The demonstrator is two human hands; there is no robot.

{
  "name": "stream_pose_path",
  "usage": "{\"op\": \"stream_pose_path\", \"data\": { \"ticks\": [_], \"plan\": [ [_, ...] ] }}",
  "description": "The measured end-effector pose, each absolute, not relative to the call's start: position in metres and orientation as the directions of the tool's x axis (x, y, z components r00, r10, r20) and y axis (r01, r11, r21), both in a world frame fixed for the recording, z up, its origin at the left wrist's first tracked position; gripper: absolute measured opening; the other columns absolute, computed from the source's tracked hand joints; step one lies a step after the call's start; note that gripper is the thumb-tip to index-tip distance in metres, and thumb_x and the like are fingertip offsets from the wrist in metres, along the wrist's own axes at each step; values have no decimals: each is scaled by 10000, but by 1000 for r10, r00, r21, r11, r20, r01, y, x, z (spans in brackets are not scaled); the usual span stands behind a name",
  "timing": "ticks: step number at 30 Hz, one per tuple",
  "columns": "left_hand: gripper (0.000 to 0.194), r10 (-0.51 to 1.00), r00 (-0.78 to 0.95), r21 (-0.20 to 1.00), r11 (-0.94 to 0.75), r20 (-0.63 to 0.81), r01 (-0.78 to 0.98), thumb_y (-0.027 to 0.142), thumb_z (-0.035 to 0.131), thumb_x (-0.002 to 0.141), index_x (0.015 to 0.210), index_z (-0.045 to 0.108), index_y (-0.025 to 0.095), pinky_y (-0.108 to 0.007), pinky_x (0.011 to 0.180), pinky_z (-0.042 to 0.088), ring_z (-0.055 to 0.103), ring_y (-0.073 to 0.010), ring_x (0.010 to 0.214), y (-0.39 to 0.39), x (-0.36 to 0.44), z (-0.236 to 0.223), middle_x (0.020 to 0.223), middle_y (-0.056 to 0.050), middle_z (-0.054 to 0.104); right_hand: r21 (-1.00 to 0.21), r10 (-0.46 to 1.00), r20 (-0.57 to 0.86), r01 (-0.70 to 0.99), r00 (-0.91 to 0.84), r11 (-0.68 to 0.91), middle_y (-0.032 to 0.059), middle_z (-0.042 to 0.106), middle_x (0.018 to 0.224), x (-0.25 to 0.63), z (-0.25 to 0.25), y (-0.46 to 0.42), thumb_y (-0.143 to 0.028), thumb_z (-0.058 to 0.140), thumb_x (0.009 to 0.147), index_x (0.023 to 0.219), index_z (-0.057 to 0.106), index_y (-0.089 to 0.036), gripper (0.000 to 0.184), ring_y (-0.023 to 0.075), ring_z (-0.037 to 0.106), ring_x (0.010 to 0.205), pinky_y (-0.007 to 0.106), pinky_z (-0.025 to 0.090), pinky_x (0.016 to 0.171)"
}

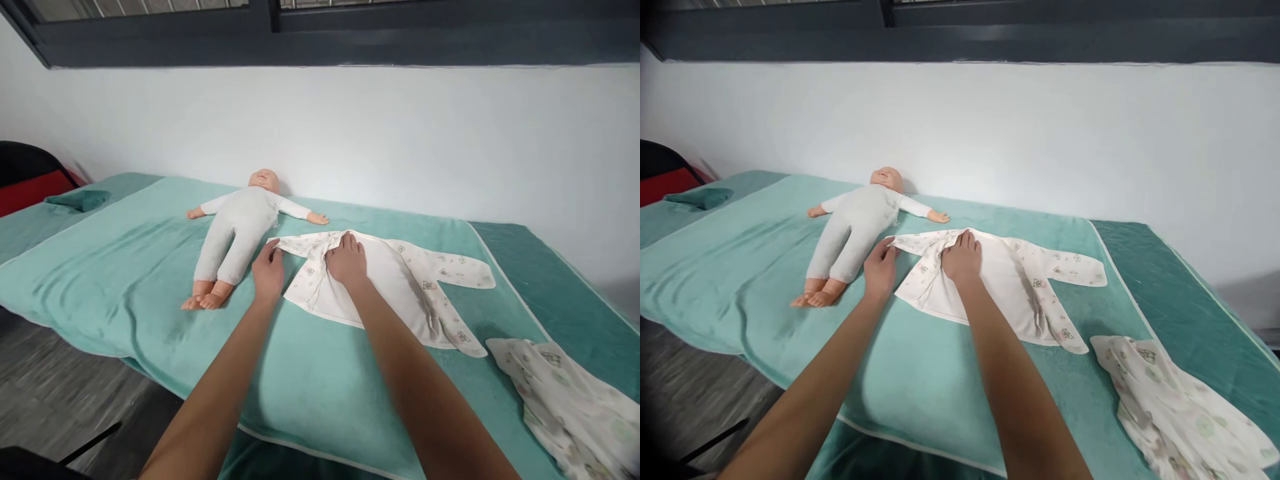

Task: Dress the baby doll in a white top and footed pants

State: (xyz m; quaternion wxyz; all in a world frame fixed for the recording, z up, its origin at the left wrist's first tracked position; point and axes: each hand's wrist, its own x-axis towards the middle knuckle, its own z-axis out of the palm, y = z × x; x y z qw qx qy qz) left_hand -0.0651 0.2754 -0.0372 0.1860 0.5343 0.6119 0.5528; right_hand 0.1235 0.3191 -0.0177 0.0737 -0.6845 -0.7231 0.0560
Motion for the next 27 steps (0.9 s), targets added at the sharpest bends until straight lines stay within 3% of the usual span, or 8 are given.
{"op": "stream_pose_path", "data": {
  "ticks": [3, 6, 10, 13, 17, 21, 24, 27],
  "plan": [
    [323, 861, -407, 899, -118, 305, 423, 336, 481, 967, 1154, 703, 192, -292, 746, 509, 630, -167, 745, 261, -60, -34, 731, 6, 644, -185, 999, 34, 983, -13, 19, 213, 102, 1687, 116, -17, 319, -331, 235, 1019, 1576, 248, 57, 679, 306, 112, 1574, 469, 123, 1255],
    [275, 911, -185, 828, -231, 368, 512, 344, 507, 958, 1093, 713, 220, -315, 805, 518, 651, -184, 864, 237, -54, -34, 911, -24, 704, -176, 996, 29, 980, -88, 92, 204, 129, 1686, 119, -18, 318, -353, 245, 1028, 1547, 342, 38, 657, 297, 126, 1574, 464, 139, 1255],
    [291, 884, 127, 600, -405, 450, 690, 309, 580, 921, 1187, 681, 250, -396, 1000, 471, 605, -243, 1145, 205, -46, -39, 1236, -65, 665, -164, 967, 51, 953, -251, 256, 181, 210, 1676, 131, -20, 313, -390, 245, 1049, 1530, 402, -14, 631, 261, 156, 1572, 459, 166, 1252],
    [379, 885, 141, 485, -369, 443, 793, 244, 608, 882, 1259, 643, 250, -440, 1018, 448, 590, -269, 1155, 192, -42, -41, 1277, -75, 641, -161, 937, 87, 923, -339, 349, 156, 296, 1654, 140, -20, 304, -389, 257, 1057, 1544, 388, -56, 604, 253, 210, 1560, 470, 192, 1248],
    [363, 876, 126, 428, -347, 465, 834, 146, 561, 866, 1208, 656, 225, -421, 936, 462, 597, -270, 1092, 189, -41, -42, 1209, -83, 665, -149, 900, 134, 890, -414, 431, 128, 378, 1622, 145, -20, 291, -356, 276, 1056, 1503, 455, -104, 544, 251, 277, 1535, 479, 228, 1239],
    [197, 873, 20, 560, -331, 488, 760, 256, 492, 974, 1001, 679, 203, -340, 793, 460, 609, -209, 871, 186, -43, -39, 924, -50, 686, -152, 889, 147, 878, -434, 453, 142, 371, 1624, 145, -21, 279, -344, 298, 1048, 1516, 431, -90, 548, 261, 281, 1532, 477, 240, 1231],
    [258, 876, -210, 754, -226, 434, 616, 409, 517, 984, 948, 655, 194, -281, 653, 424, 543, -157, 682, 183, -45, -36, 737, 2, 617, -167, 902, 146, 889, -406, 427, 168, 329, 1640, 139, -24, 271, -386, 315, 1047, 1545, 372, -48, 605, 287, 238, 1546, 479, 227, 1230],
    [310, 854, -353, 841, -165, 383, 515, 478, 528, 969, 902, 640, 197, -262, 593, 385, 489, -138, 616, 181, -46, -33, 647, 33, 546, -177, 914, 153, 900, -375, 399, 191, 313, 1641, 130, -25, 262, -442, 332, 1045, 1538, 379, -28, 645, 318, 197, 1556, 491, 211, 1230]
  ]
}}
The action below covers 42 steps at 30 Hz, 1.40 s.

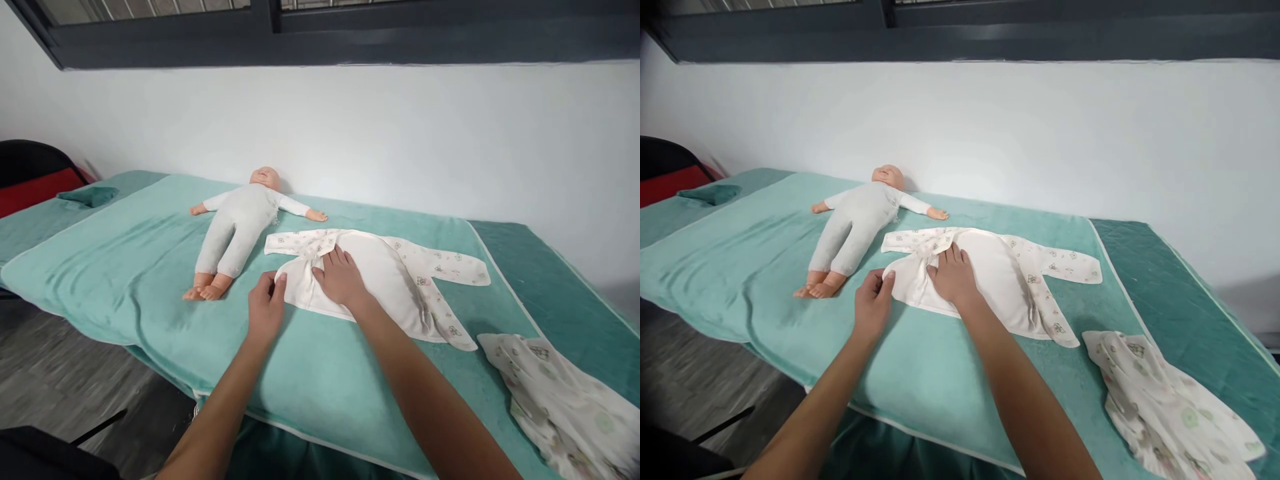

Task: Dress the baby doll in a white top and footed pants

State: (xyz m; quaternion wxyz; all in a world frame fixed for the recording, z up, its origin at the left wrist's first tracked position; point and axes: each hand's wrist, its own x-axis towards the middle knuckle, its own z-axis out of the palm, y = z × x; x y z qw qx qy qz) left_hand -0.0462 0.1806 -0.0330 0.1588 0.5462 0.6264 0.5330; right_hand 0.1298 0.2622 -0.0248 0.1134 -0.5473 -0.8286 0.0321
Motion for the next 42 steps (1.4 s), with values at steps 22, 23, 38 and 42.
{"op": "stream_pose_path", "data": {
  "ticks": [22, 23, 38, 42],
  "plan": [
    [269, 871, -88, 650, -289, 483, 703, 415, 500, 984, 970, 654, 195, -278, 650, 404, 575, -154, 659, 178, -40, -39, 742, -2, 657, -738, 997, 17, 674, 70, -35, 121, 699, 1180, 130, -5, 278, -422, 592, 902, 1246, 564, -176, 424, 294, 656, 1105, 422, 485, 961],
    [249, 863, -40, 595, -312, 503, 740, 389, 500, 982, 978, 659, 197, -284, 663, 406, 593, -163, 691, 179, -39, -40, 768, -13, 670, -746, 996, -5, 663, 88, -63, 125, 702, 1167, 127, -3, 287, -425, 610, 881, 1237, 567, -176, 436, 307, 656, 1103, 429, 484, 955],
    [315, 901, -233, 696, -98, 365, 712, 451, 454, 988, 833, 593, 215, -277, 583, 322, 473, -158, 539, 181, -39, -37, 562, 31, 509, -982, 984, 180, 55, 14, 179, 102, 641, 1360, 125, -15, 313, -348, 533, 876, 1345, 504, -214, 489, 198, 649, 1156, 343, 545, 947],
    [236, 867, -321, 728, -68, 382, 682, 405, 482, 977, 1001, 609, 208, -293, 628, 396, 541, -174, 627, 186, -41, -37, 716, -2, 593, -959, 965, 244, 125, -102, 255, 96, 623, 1401, 117, -20, 312, -261, 523, 854, 1292, 568, -204, 444, 190, 578, 1299, 347, 451, 1095]
  ]
}}
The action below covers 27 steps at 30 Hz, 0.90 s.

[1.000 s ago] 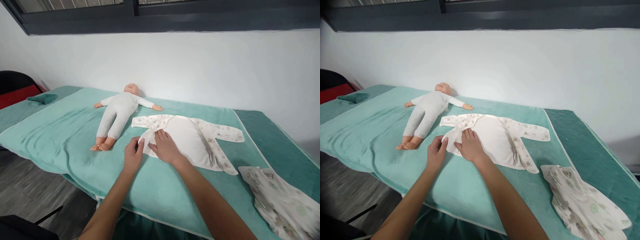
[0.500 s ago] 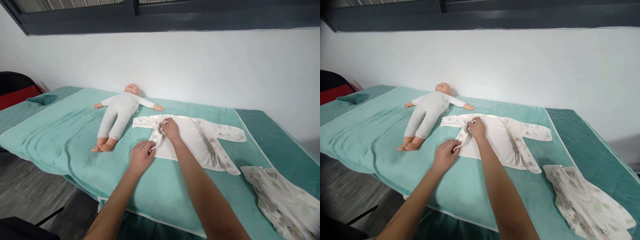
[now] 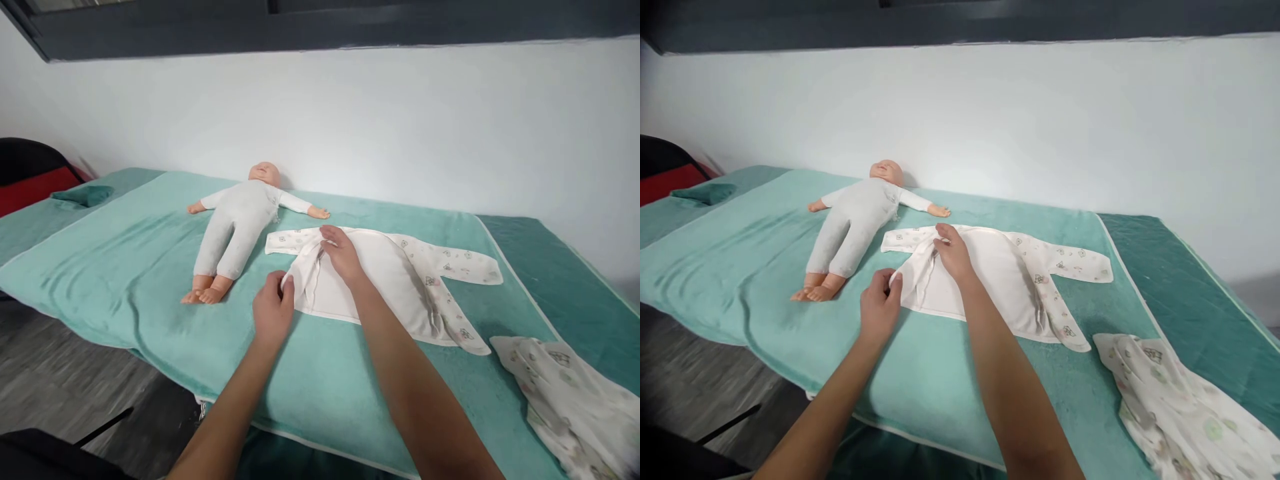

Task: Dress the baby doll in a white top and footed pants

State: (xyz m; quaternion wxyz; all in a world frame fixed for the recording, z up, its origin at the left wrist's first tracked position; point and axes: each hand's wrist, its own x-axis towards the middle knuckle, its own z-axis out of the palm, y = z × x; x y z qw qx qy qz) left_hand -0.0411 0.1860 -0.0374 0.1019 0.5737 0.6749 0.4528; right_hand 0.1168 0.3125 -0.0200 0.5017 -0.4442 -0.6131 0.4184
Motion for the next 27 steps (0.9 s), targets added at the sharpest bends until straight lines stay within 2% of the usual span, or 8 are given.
{"op": "stream_pose_path", "data": {
  "ticks": [3, 6, 9, 11, 14, 18, 23, 27],
  "plan": [
    [313, 795, -334, 692, -144, 507, 707, 255, 487, 932, 1226, 557, 174, -353, 816, 492, 627, -237, 973, 189, -43, -41, 1076, -113, 632, -931, 953, 266, 218, -144, 293, 71, 606, 1425, 115, -22, 310, -207, 444, 859, 1293, 584, -208, 457, 172, 542, 1344, 338, 439, 1108],
    [306, 732, -249, 602, -265, 634, 753, 172, 470, 907, 1187, 592, 182, -409, 963, 476, 564, -268, 1207, 187, -44, -42, 1258, -150, 591, -886, 949, 311, 345, -51, 309, 67, 648, 1352, 120, -21, 308, -177, 373, 878, 1251, 608, -197, 441, 166, 587, 1267, 321, 454, 1085],
    [197, 713, -42, 460, -405, 700, 790, 163, 486, 921, 1035, 640, 207, -424, 947, 445, 625, -249, 1078, 180, -43, -40, 1108, -97, 689, -776, 958, 273, 608, 87, 166, 102, 687, 1225, 127, -19, 306, -138, 333, 882, 1176, 634, -170, 422, 204, 624, 1155, 336, 483, 1026],
    [183, 725, 140, 387, -508, 674, 769, 161, 485, 933, 996, 650, 208, -396, 857, 445, 642, -220, 910, 175, -41, -38, 949, -63, 718, -685, 961, 246, 724, 123, 83, 134, 670, 1238, 131, -19, 303, -134, 366, 882, 1172, 648, -151, 405, 253, 595, 1182, 378, 467, 1035],
    [222, 742, 280, 359, -573, 609, 737, 164, 456, 948, 1001, 668, 203, -365, 745, 432, 601, -206, 776, 172, -40, -36, 821, -46, 701, -546, 968, 246, 831, 41, 103, 178, 600, 1374, 137, -20, 295, -190, 425, 922, 1286, 612, -99, 419, 301, 516, 1298, 431, 378, 1125],
    [235, 735, 344, 364, -616, 584, 699, 218, 455, 967, 942, 688, 206, -366, 746, 423, 591, -207, 792, 170, -40, -32, 840, -63, 699, -319, 970, 198, 926, -141, 200, 176, 424, 1582, 165, -23, 283, -378, 369, 1022, 1474, 463, -77, 552, 275, 354, 1475, 451, 233, 1224],
    [357, 723, 406, 294, -631, 559, 718, 266, 461, 990, 657, 574, 206, -355, 704, 378, 507, -189, 713, 171, -40, -29, 673, -37, 595, -259, 994, 105, 965, -23, 50, 187, 283, 1654, 218, -23, 274, -481, 299, 1038, 1556, 344, -31, 688, 281, 213, 1554, 467, 178, 1257],
    [360, 729, 374, 288, -606, 573, 741, 275, 449, 1000, 671, 574, 205, -351, 709, 380, 508, -187, 709, 172, -36, -34, 672, -36, 588, -285, 996, 63, 958, 61, -40, 213, 250, 1659, 237, -22, 260, -464, 297, 1032, 1570, 302, 3, 713, 294, 212, 1558, 441, 224, 1257]
  ]
}}
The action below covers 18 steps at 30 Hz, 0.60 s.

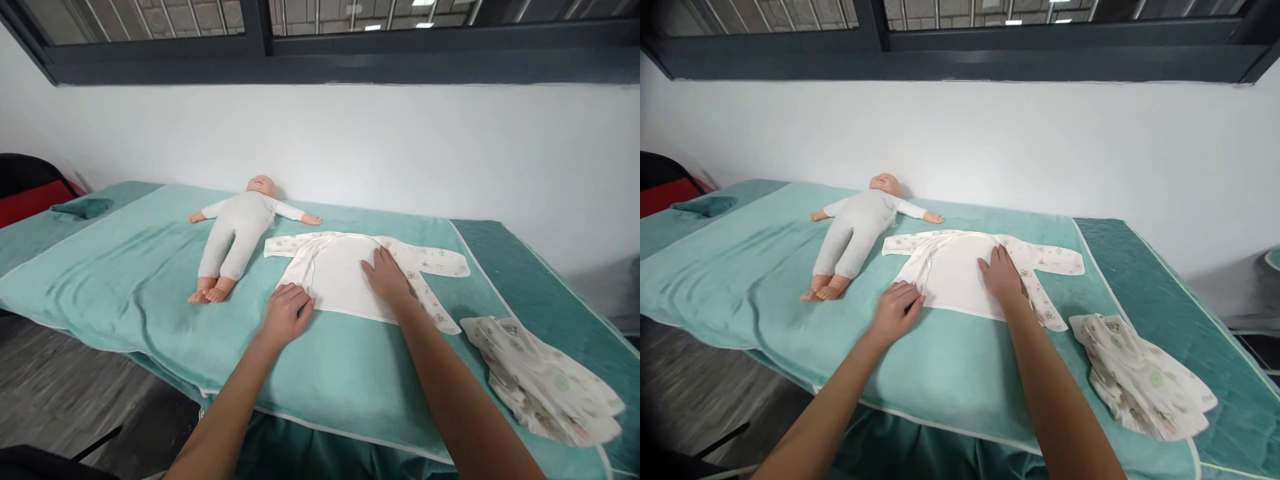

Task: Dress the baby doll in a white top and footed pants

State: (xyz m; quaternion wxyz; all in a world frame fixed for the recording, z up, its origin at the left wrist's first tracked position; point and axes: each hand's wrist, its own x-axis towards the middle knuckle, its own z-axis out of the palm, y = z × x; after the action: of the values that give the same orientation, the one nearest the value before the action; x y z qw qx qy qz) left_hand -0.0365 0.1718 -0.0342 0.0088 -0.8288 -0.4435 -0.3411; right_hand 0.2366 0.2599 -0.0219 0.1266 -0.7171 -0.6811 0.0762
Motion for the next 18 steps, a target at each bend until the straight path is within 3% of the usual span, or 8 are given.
{"op": "stream_pose_path", "data": {
  "ticks": [5, 8, 11, 14, 16, 18],
  "plan": [
    [350, 792, 257, 465, -550, 553, 693, 318, 433, 1011, 757, 646, 206, -345, 765, 456, 595, -191, 758, 178, -53, -20, 755, -58, 666, -188, 994, 102, 982, 38, -18, 198, 282, 1652, 240, -25, 219, -462, 308, 1020, 1551, 372, -53, 673, 296, 234, 1553, 470, 260, 1247],
    [282, 832, 85, 590, -457, 549, 665, 359, 476, 990, 884, 695, 217, -363, 893, 502, 660, -216, 941, 196, -95, 5, 939, -70, 739, -168, 992, 128, 985, -24, 45, 182, 361, 1620, 224, -19, 213, -452, 319, 1009, 1522, 431, -100, 632, 296, 295, 1528, 495, 275, 1235],
    [291, 842, -69, 621, -337, 535, 707, 408, 509, 959, 1071, 711, 230, -423, 1095, 445, 609, -255, 1214, 226, -157, 22, 1230, -84, 708, -305, 987, 139, 945, -77, 117, 177, 406, 1596, 178, -1, 244, -464, 325, 1009, 1520, 432, -113, 629, 299, 354, 1498, 471, 329, 1205],
    [497, 905, -107, 653, -212, 412, 727, 455, 581, 909, 1340, 612, 210, -508, 1213, 327, 424, -321, 1447, 260, -215, 15, 1562, -130, 453, -501, 979, 144, 843, -141, 195, 170, 465, 1554, 108, 21, 307, -476, 353, 1011, 1485, 459, -116, 604, 309, 459, 1418, 447, 411, 1135],
    [617, 941, -137, 709, -133, 310, 692, 452, 604, 900, 1444, 525, 174, -539, 1217, 314, 376, -357, 1481, 282, -241, 3, 1611, -166, 363, -555, 966, 200, 793, -166, 251, 178, 564, 1450, 60, 31, 357, -426, 396, 1006, 1362, 559, -118, 498, 309, 531, 1332, 431, 415, 1119],
    [650, 949, -166, 763, -103, 267, 638, 450, 651, 882, 1444, 527, 149, -519, 1165, 394, 452, -372, 1430, 301, -255, -8, 1545, -190, 455, -565, 967, 202, 788, -158, 247, 199, 635, 1327, 21, 34, 407, -420, 393, 1016, 1215, 625, -121, 428, 329, 569, 1263, 449, 421, 1093]
  ]
}}
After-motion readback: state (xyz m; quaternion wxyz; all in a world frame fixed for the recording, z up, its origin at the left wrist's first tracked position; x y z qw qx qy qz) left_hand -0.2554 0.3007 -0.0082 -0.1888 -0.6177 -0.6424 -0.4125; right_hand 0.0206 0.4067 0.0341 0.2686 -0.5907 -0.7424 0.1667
